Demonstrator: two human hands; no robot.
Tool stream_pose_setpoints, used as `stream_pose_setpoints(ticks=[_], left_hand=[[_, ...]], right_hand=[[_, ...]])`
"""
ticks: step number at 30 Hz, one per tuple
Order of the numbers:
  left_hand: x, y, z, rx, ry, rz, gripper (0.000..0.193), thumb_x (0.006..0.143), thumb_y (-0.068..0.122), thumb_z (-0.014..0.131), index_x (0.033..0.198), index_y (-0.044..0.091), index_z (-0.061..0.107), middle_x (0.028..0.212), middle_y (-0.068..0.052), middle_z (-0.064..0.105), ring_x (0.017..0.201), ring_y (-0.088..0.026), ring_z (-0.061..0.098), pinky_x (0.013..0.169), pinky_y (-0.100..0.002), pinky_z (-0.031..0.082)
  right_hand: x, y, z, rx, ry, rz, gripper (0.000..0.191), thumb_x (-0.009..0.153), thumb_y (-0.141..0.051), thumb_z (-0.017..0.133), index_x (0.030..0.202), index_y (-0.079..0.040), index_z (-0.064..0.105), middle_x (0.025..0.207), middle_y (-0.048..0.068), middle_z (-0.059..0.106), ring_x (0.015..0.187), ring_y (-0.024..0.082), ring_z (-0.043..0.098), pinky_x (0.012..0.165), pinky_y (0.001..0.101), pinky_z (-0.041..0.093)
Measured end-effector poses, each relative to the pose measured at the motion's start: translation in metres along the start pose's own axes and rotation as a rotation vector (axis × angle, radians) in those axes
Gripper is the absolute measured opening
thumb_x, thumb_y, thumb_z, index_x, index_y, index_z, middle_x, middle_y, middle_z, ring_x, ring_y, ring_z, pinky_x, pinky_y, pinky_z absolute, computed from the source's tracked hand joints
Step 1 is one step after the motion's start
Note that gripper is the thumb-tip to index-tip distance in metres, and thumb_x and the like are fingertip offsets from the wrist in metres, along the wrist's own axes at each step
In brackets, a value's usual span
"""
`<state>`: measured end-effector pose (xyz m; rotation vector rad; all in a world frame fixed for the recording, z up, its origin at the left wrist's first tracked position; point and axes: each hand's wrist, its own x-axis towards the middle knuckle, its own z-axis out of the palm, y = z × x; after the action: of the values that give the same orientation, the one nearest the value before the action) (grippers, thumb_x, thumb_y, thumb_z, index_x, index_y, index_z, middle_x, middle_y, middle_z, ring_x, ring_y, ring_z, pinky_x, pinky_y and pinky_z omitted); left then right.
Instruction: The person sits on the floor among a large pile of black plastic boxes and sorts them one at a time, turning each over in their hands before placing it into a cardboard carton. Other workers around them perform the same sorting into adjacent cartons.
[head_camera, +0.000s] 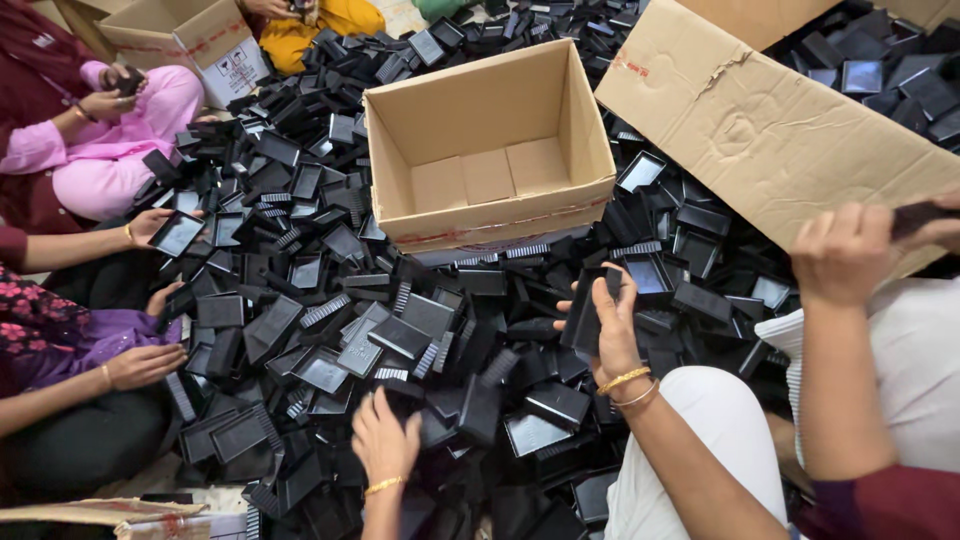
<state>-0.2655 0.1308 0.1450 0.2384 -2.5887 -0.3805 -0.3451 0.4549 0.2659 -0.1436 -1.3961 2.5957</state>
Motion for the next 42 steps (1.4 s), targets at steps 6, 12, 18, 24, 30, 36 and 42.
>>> stream_pose_setpoints(ticks=[6,12,18,24,30,36,42], left_hand=[[-0.037,-0.042,0.051,0.199,-0.251,-0.182,0.047,0.075,0.034,0.08,0.116,0.024,0.059,0.149,-0.015,0.044,0.124,-0.04,0.054,0.102,-0.05,0.047],[-0.013,-0.059,0.037,-0.304,-0.235,-0.611,0.068,0.08,0.028,0.081,0.139,0.021,0.049,0.127,-0.019,0.067,0.115,-0.042,0.065,0.096,-0.049,0.052],[0.001,-0.016,0.003,-0.836,-0.177,-0.251,0.086,0.07,0.017,0.083,0.144,0.013,0.039,0.129,-0.018,0.061,0.116,-0.035,0.062,0.097,-0.043,0.05],[0.016,-0.013,0.006,-0.599,-0.12,-0.24,0.073,0.082,0.027,0.081,0.144,0.014,0.046,0.127,-0.012,0.065,0.117,-0.034,0.065,0.105,-0.044,0.05],[-0.033,-0.084,0.039,0.181,-0.495,-0.476,0.074,0.079,0.037,0.081,0.14,0.016,0.045,0.147,-0.012,0.044,0.122,-0.041,0.052,0.091,-0.051,0.052],[-0.054,-0.119,0.089,-0.039,-0.329,-0.529,0.05,0.08,0.023,0.076,0.124,0.008,0.058,0.118,-0.017,0.065,0.11,-0.039,0.064,0.092,-0.049,0.053],[-0.027,-0.107,0.063,-0.362,0.041,-0.457,0.04,0.08,0.006,0.072,0.12,0.006,0.065,0.098,-0.014,0.066,0.092,-0.03,0.066,0.089,-0.038,0.054]], right_hand=[[-0.003,0.006,0.004,0.009,-0.057,0.042,0.049,0.099,-0.038,0.057,0.14,-0.021,0.038,0.114,0.011,0.061,0.09,0.023,0.072,0.068,0.0387,0.063],[-0.001,0.007,-0.004,-0.019,-0.058,0.047,0.049,0.099,-0.038,0.057,0.14,-0.02,0.038,0.112,0.011,0.063,0.09,0.024,0.071,0.069,0.039,0.063],[-0.003,0.014,-0.005,0.015,-0.024,0.092,0.048,0.1,-0.043,0.053,0.139,-0.02,0.039,0.111,0.011,0.062,0.087,0.025,0.072,0.068,0.0394,0.063],[-0.005,0.011,-0.007,-0.042,-0.041,0.048,0.047,0.1,-0.045,0.053,0.137,-0.018,0.038,0.113,0.012,0.062,0.09,0.025,0.072,0.07,0.0389,0.063],[-0.004,0.01,-0.003,-0.049,-0.05,0.104,0.047,0.1,-0.045,0.051,0.136,-0.018,0.039,0.112,0.012,0.062,0.089,0.025,0.072,0.07,0.0385,0.063],[-0.005,0.018,0.0,-0.1,-0.122,0.141,0.047,0.1,-0.042,0.052,0.138,-0.02,0.039,0.113,0.012,0.063,0.089,0.024,0.072,0.069,0.0388,0.062],[0.0,0.019,-0.006,-0.106,-0.129,0.128,0.046,0.1,-0.041,0.053,0.139,-0.02,0.039,0.113,0.012,0.062,0.089,0.025,0.072,0.07,0.0393,0.063]])
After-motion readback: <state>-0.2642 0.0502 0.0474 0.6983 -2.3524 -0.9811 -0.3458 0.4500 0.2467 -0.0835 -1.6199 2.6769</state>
